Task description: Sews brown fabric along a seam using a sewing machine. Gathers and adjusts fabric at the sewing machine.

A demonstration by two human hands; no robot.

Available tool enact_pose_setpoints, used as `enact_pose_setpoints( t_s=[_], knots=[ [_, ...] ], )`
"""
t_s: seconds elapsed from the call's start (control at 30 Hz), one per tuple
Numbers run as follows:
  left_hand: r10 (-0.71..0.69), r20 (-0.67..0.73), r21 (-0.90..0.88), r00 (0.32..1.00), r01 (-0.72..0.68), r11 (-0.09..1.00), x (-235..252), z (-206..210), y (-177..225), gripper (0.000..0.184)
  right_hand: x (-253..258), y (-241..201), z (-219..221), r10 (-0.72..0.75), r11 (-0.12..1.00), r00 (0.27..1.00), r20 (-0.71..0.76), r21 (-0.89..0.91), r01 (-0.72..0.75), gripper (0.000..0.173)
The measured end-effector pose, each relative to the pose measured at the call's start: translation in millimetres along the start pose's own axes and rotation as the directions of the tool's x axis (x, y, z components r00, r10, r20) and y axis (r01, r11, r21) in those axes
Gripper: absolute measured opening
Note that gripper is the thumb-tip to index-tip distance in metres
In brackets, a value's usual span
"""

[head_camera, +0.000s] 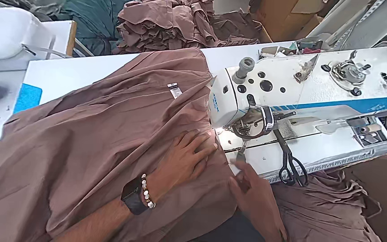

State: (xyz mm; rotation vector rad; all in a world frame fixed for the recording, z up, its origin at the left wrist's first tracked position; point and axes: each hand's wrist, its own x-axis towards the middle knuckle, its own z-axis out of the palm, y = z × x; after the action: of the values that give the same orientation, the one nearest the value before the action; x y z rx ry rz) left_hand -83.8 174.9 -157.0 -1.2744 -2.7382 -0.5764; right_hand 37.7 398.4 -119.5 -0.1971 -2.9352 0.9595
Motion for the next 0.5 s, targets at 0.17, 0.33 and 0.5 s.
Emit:
enact_pose_setpoints(
  t_s=[0.17,0.33,0.5],
  knots=[
    [0.186,-0.040,0.030,0.982,-0.185,0.982,-0.8,0.8,-0.7,0.032,-62.3,-20.0,24.0,-0.387,0.912,0.844,0.371,0.017,0.411,0.012],
    [0.241,-0.030,-0.044,0.970,-0.242,0.969,-5.5,-0.5,-2.2,0.031,-51.7,-24.8,39.1,-0.361,0.932,0.843,0.398,0.146,0.331,0.015],
    [0.237,0.001,-0.045,0.971,-0.237,0.970,-6.7,-1.8,4.2,0.032,24.2,-25.7,29.6,0.004,1.000,0.973,-0.232,-0.005,-0.006,0.026]
  ],
)
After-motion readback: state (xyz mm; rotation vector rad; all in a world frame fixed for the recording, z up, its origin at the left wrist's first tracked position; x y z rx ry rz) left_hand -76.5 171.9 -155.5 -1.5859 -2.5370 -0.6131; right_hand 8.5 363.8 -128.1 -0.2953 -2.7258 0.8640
